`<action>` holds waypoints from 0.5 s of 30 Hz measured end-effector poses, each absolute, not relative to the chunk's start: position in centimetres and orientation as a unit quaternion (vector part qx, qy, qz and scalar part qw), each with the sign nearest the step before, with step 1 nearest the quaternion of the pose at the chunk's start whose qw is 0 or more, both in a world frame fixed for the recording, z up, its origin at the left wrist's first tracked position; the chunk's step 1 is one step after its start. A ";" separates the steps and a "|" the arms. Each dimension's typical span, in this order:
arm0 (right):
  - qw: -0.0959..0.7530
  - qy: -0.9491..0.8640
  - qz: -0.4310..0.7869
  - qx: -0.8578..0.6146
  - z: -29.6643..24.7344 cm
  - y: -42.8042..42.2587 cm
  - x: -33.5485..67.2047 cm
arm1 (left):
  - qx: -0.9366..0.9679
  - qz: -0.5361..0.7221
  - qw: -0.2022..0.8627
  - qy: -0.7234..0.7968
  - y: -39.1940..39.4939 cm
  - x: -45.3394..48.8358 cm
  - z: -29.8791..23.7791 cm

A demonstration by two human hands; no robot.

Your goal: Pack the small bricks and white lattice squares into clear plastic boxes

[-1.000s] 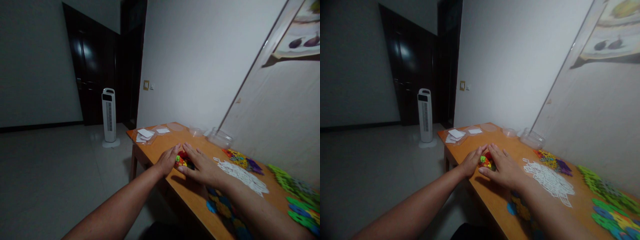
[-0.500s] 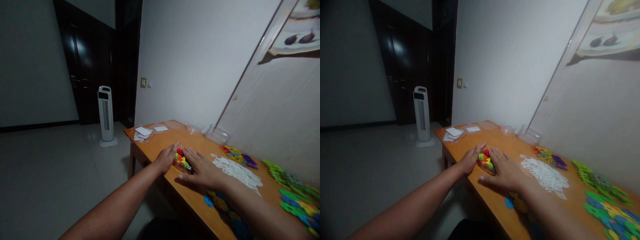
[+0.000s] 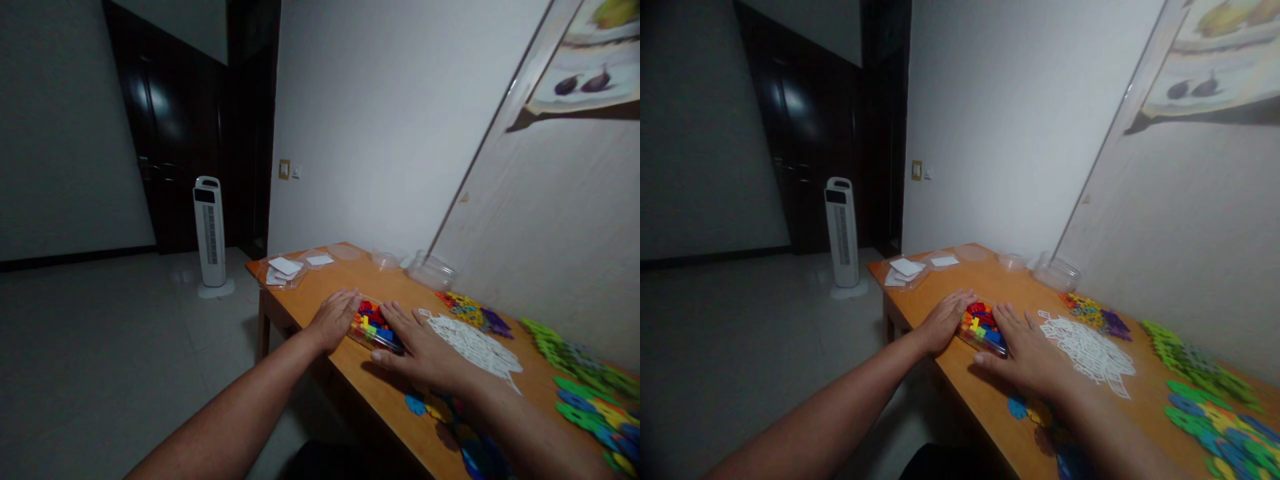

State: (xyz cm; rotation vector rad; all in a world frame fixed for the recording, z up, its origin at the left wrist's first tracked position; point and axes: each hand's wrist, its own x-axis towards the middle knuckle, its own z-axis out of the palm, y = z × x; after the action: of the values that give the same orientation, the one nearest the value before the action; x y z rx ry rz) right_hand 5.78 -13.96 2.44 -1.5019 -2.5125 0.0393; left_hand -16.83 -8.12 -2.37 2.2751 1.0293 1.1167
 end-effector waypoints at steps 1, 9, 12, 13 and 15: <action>0.114 -0.848 0.010 -0.517 2.4 -14.2 5.9 | 0.816 0.394 0.198 0.372 -8.2 -16.8 -2.3; 0.238 -0.770 -0.037 -0.590 0.9 -17.4 9.7 | 0.787 0.420 0.206 0.402 -8.2 -16.9 -2.5; 0.283 -0.747 -0.040 -0.600 -1.2 -18.7 12.1 | 0.767 0.439 0.213 0.416 -8.2 -17.0 -2.5; 0.294 -0.745 -0.038 -0.597 -1.9 -19.0 12.9 | 0.759 0.448 0.217 0.419 -8.2 -16.9 -2.5; 0.316 -0.745 -0.061 -0.584 -3.4 -19.4 14.4 | 0.739 0.472 0.227 0.424 -8.0 -16.8 -2.6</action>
State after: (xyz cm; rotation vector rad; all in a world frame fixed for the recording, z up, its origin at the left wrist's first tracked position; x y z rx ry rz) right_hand 14.39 -19.44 -3.36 -1.5384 -1.9620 -0.1607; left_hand -16.84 -8.05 -2.59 2.0364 1.1672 1.2997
